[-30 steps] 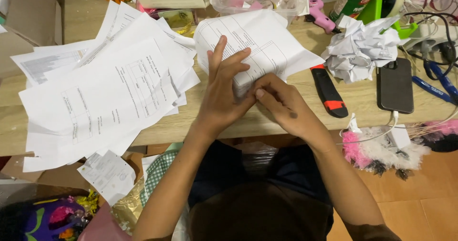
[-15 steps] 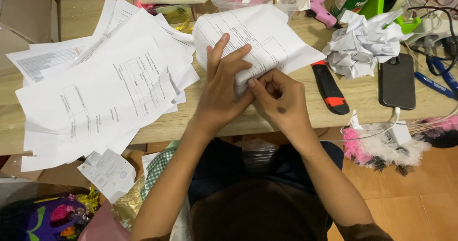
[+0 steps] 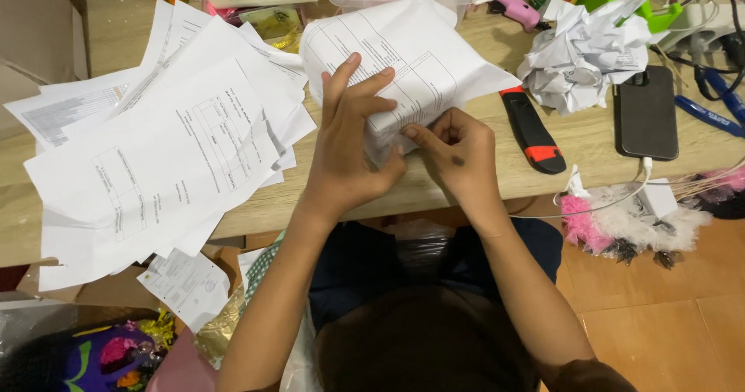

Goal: The person folds a printed sheet of paper by hand on a cluttered table. They align edges, crease the paper, and tuck flaps to form a compact folded packet. The person handles the paper repeatedly to ensure crisp folds and secure the final shape.

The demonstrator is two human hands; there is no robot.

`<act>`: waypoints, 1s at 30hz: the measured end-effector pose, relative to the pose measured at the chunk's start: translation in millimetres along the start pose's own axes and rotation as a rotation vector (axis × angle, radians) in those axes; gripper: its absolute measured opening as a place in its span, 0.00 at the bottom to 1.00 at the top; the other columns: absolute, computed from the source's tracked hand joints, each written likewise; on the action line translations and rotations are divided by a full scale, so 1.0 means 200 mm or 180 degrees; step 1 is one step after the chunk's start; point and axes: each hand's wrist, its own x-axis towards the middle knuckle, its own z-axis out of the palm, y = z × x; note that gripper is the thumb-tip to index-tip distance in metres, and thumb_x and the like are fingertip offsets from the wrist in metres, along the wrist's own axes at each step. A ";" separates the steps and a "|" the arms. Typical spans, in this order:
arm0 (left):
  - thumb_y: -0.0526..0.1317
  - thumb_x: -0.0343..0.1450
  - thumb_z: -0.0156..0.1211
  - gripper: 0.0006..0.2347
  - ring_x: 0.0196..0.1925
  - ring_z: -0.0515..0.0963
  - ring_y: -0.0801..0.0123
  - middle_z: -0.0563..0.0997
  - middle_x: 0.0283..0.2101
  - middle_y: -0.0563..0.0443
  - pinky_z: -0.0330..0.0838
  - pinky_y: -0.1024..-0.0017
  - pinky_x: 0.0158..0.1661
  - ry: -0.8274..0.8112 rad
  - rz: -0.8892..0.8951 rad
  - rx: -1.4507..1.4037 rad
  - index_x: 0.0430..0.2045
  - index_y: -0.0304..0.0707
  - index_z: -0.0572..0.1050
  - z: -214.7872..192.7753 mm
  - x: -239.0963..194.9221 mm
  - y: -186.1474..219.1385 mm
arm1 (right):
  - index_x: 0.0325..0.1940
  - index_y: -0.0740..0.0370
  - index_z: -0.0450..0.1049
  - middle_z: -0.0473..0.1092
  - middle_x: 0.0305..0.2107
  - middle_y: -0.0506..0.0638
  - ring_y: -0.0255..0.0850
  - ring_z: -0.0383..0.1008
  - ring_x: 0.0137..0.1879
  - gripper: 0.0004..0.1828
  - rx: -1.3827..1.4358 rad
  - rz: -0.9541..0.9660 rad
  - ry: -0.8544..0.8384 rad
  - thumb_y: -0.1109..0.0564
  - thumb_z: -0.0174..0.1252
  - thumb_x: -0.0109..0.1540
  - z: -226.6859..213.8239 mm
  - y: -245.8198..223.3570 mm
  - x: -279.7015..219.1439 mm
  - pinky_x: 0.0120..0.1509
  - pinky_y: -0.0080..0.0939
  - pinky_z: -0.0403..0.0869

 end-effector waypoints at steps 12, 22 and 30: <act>0.37 0.74 0.64 0.11 0.77 0.49 0.51 0.71 0.66 0.53 0.39 0.46 0.74 -0.0217 -0.0179 -0.0258 0.46 0.43 0.69 -0.13 0.05 0.11 | 0.33 0.67 0.76 0.63 0.12 0.50 0.33 0.64 0.17 0.09 0.0503 0.0328 -0.0017 0.58 0.67 0.62 -0.06 -0.04 -0.06 0.23 0.30 0.64; 0.27 0.70 0.51 0.18 0.75 0.54 0.39 0.71 0.64 0.47 0.40 0.37 0.70 -0.0902 0.0069 0.0812 0.54 0.44 0.71 -0.25 0.08 0.21 | 0.23 0.55 0.54 0.53 0.17 0.44 0.34 0.62 0.19 0.22 0.1156 0.0376 0.0136 0.58 0.59 0.65 -0.18 0.01 -0.22 0.24 0.34 0.67; 0.30 0.66 0.56 0.26 0.72 0.66 0.55 0.87 0.43 0.54 0.56 0.44 0.71 0.0041 0.0195 0.1019 0.63 0.38 0.65 -0.03 0.03 0.20 | 0.40 0.53 0.58 0.64 0.39 0.48 0.35 0.64 0.46 0.06 0.1022 -0.0113 0.0851 0.64 0.46 0.67 -0.31 0.11 -0.23 0.53 0.32 0.63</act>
